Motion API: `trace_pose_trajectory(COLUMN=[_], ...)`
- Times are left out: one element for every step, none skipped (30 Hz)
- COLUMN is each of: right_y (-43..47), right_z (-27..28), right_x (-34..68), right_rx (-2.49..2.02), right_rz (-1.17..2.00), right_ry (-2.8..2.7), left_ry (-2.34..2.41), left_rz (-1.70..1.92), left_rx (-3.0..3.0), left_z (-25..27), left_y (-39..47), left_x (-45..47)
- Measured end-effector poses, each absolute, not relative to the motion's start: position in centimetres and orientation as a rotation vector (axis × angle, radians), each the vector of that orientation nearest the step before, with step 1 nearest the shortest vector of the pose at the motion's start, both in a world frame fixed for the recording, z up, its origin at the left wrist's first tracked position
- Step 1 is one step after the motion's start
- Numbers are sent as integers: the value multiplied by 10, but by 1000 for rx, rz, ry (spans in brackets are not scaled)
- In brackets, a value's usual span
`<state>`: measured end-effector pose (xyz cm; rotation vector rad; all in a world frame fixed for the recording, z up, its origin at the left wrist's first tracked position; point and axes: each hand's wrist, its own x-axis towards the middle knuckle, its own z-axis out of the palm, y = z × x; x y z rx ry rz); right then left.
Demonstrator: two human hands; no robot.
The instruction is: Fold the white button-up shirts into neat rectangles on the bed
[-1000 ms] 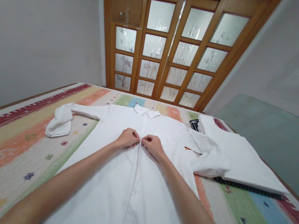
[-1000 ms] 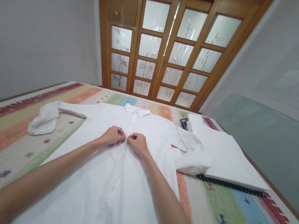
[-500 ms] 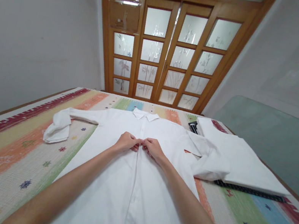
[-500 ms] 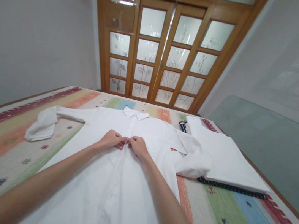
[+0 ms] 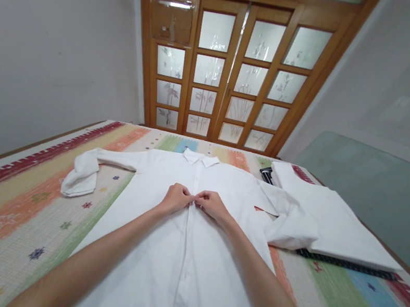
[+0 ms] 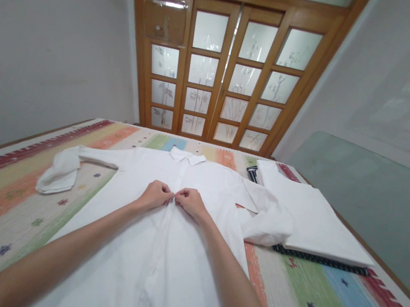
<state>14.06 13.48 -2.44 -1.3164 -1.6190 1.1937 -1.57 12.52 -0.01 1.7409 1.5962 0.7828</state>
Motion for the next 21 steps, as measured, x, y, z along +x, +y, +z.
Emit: trace_pose_trajectory(right_y=[134, 134, 133, 132, 132, 131, 131, 130, 130, 130, 129, 129, 130, 130, 130, 130, 131, 131, 131, 131, 131], right_z=[-25, -26, -26, -25, -25, -23, -22, -20, -19, -17, -15, -14, -13, -12, -12, -12, -11, -11, -11, -11, -11], right_x=[141, 141, 141, 141, 140, 140, 140, 140, 140, 140, 140, 140, 140, 140, 140, 139, 139, 139, 139, 139, 139], right_rx=[-1330, -1347, -1364, -1377, -1386, -1389, -1390, -1387, -1383, -1376, -1365, -1353, -1341, -1328, -1318, -1311, -1308, -1307, -1305, -1305, -1303], right_rz=[1195, 1193, 1188, 1186, 1195, 1218, 1255, 1302, 1356, 1411, 1460, 1500, 1529, 1552, 1569, 1579, 1588, 1597, 1603, 1606, 1608], right_ry=[-1612, -1605, -1596, -1586, -1574, -1562, -1547, -1528, -1505, -1481, -1458, -1438, -1420, -1405, -1390, -1375, -1360, -1346, -1335, -1327, -1323], left_ry=[1594, 1588, 1582, 1579, 1577, 1575, 1573, 1569, 1564, 1560, 1556, 1552, 1546, 1538, 1527, 1516, 1506, 1499, 1493, 1488, 1482], left_rz=[792, 797, 799, 799, 799, 797, 792, 783, 769, 751, 731, 716, 709, 711, 723, 742, 766, 788, 806, 819, 829], left_rx=[1758, 1766, 1767, 1766, 1765, 1759, 1744, 1717, 1677, 1626, 1575, 1535, 1517, 1519, 1536, 1560, 1581, 1596, 1607, 1619, 1640], left_z=[-1, -2, -3, -4, -5, -6, -6, -6, -5, -4, -3, -2, -1, 0, 1, 2, 3, 3, 3, 2, 2], left_y=[126, 126, 127, 128, 128, 129, 129, 130, 130, 130, 129, 129, 128, 127, 126, 125, 125, 124, 123, 123, 123], left_x=[-16, -16, -17, -17, -18, -18, -19, -20, -20, -21, -21, -22, -22, -22, -22, -22, -21, -21, -21, -20, -20])
